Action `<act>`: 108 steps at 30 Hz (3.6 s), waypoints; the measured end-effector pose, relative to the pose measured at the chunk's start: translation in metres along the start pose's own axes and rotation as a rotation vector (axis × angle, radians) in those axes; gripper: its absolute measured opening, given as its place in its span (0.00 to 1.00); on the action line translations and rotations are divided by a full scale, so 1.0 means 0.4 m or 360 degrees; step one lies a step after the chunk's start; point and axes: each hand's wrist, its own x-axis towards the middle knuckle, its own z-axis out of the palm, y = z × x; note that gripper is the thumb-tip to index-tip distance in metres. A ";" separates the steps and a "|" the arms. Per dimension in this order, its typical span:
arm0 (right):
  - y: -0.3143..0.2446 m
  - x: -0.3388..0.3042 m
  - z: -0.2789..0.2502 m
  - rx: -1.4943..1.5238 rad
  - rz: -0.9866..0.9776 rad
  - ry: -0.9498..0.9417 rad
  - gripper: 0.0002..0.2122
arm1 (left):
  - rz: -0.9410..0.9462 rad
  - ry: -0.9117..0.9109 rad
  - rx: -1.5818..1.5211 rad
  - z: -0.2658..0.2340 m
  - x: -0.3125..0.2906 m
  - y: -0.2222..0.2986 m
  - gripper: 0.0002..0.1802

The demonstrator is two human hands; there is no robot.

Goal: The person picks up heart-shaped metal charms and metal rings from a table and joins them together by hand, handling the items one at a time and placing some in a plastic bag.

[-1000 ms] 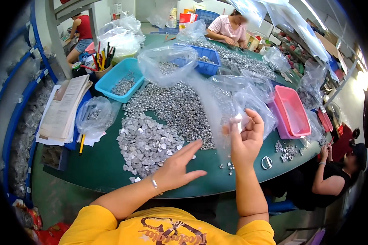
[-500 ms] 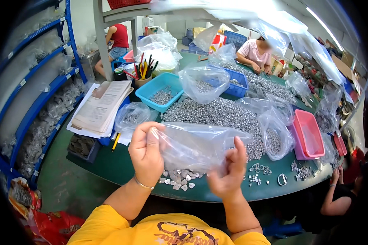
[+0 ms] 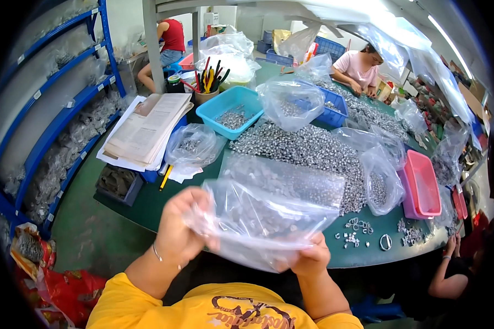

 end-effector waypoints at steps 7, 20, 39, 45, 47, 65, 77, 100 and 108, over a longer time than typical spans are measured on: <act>-0.006 0.001 0.006 0.0457 0.0111 0.0634 0.14 | -0.0219 -0.1556 0.0751 -0.119 -0.063 0.038 0.08; -0.083 0.105 0.191 -0.2487 -0.0688 -0.1051 0.16 | 0.0097 -0.0198 0.1136 0.035 -0.041 0.087 0.26; -0.236 -0.036 0.182 -0.3502 -0.0136 -0.1501 0.10 | 0.1025 -0.1417 0.3688 0.106 -0.055 0.107 0.06; -0.223 -0.102 0.095 -0.2259 0.0472 -0.2017 0.14 | 0.0002 -0.2188 0.2775 0.096 -0.109 0.106 0.12; -0.174 -0.088 0.028 -0.1989 0.0761 -0.1988 0.15 | -0.0127 -0.2309 0.2814 0.047 -0.082 0.041 0.11; 0.022 0.021 -0.339 -0.2829 0.0032 0.0295 0.01 | 0.1462 -0.0733 0.3387 0.056 0.164 0.139 0.10; -0.030 -0.067 -0.336 0.0244 0.0751 0.0826 0.07 | 0.0754 -0.1250 0.2986 -0.085 0.460 -0.263 0.22; 0.056 -0.019 -0.237 -0.2539 0.0167 0.0368 0.10 | 0.0302 -0.1023 0.2752 -0.049 0.200 -0.354 0.10; -0.018 -0.056 -0.246 -0.2397 0.0242 0.0529 0.05 | 0.0466 -0.1047 0.2348 -0.049 0.123 -0.342 0.08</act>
